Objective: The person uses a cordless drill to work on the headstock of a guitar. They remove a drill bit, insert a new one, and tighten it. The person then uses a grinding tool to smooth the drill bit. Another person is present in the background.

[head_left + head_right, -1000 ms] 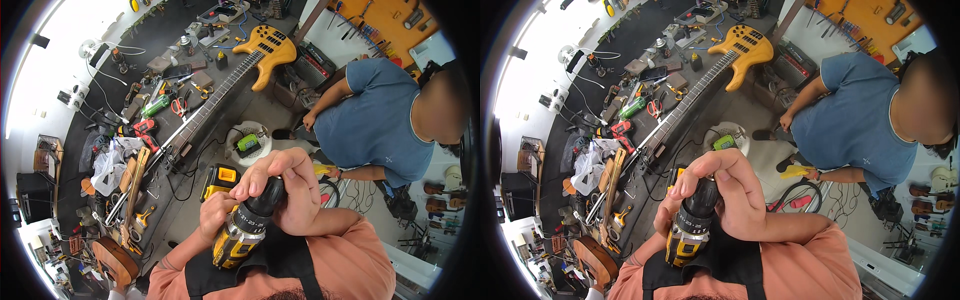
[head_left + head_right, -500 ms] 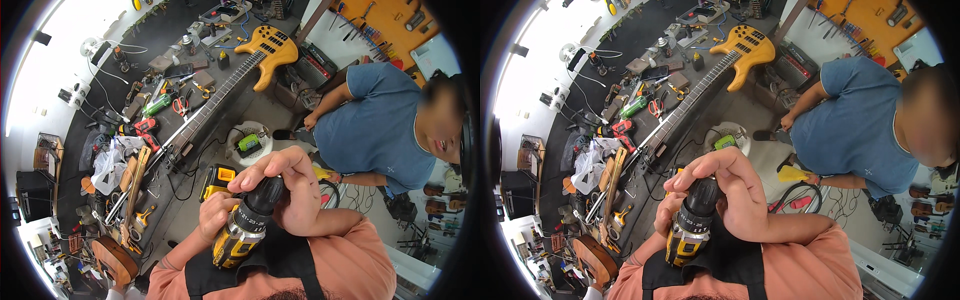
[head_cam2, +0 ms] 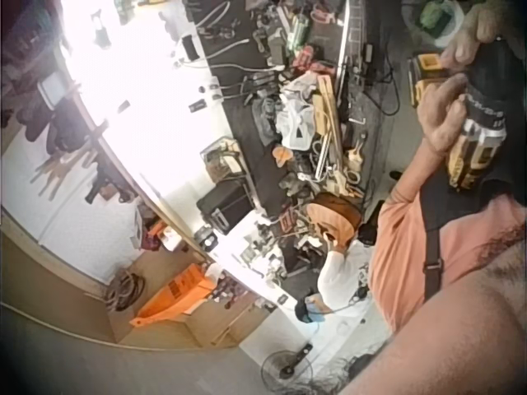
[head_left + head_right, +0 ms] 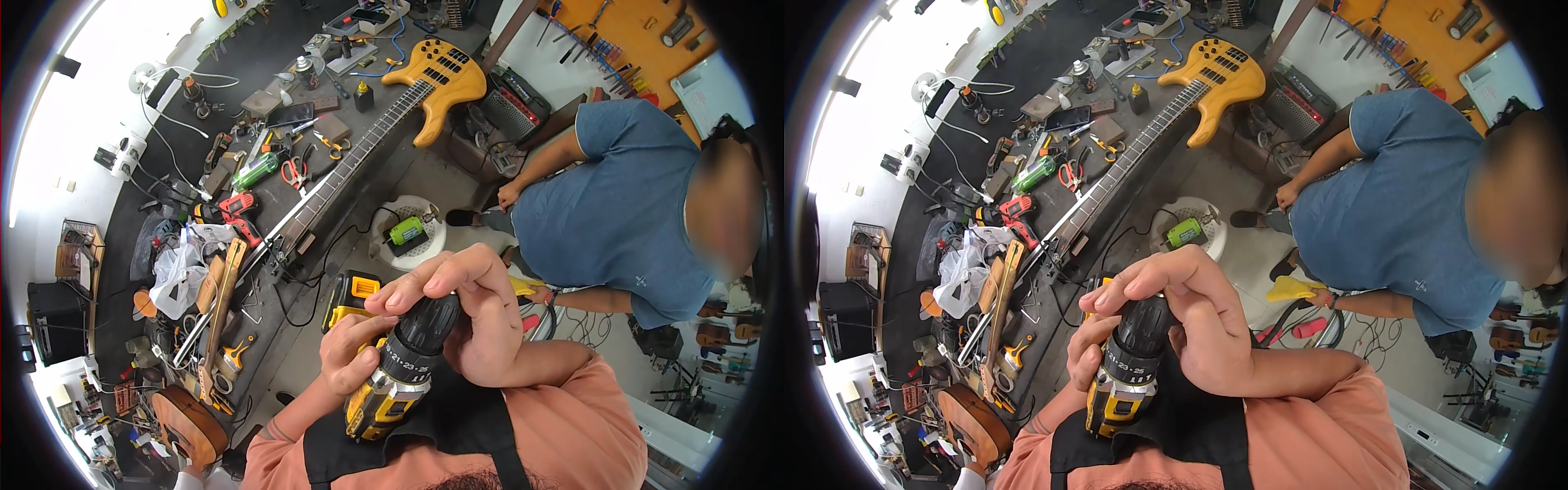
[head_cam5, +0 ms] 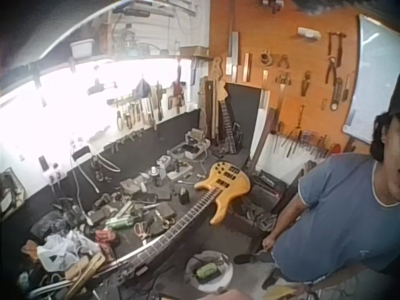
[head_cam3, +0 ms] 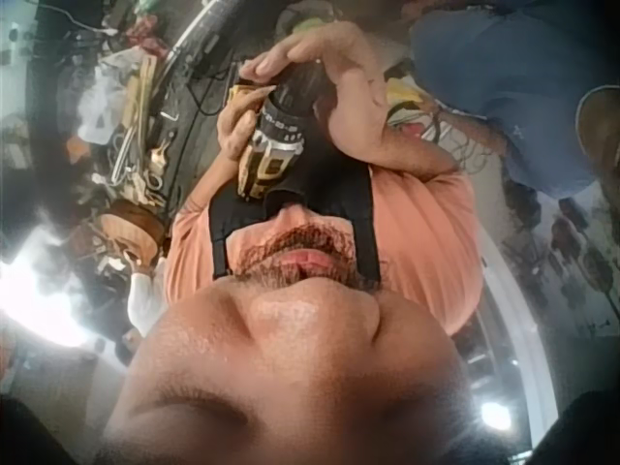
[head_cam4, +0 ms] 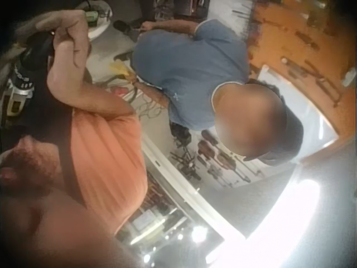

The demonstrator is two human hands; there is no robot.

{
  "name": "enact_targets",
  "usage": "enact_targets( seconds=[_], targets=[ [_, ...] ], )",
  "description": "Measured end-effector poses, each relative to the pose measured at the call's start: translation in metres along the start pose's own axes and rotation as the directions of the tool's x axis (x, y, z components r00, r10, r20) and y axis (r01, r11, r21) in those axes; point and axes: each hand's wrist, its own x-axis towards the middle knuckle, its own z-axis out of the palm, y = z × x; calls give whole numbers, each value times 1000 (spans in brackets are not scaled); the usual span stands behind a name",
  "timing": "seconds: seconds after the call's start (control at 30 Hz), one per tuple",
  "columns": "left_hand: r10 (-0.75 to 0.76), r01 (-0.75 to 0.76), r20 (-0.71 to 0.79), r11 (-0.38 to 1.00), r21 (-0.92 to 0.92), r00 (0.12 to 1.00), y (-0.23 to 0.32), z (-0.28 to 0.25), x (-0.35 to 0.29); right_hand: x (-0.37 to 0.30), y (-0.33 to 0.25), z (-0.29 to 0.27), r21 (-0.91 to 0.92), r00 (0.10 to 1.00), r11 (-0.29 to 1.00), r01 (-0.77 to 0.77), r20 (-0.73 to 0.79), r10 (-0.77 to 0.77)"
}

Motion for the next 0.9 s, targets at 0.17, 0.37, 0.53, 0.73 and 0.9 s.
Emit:
enact_targets(
  seconds=[0.17,0.37,0.53,0.73,0.9],
  targets=[
    [111,-104,-113,992,70,987,4,8,4,1,1,2,11,1000,1000,16,-7,-16],
    [131,-130,-8,987,94,991,4,-1,10,0,2,-5,-24,999,999,39,35,-38],
    [115,-113,-16,990,79,993,0,0,1,0,4,-5,-23,999,999,45,30,-44],
    [100,-100,-7,994,37,995,-3,0,-1,0,6,-6,-36,997,998,59,42,-57],
    [89,-88,-11,995,41,996,-2,1,0,0,7,-8,-38,997,997,62,48,-60]
  ],
)
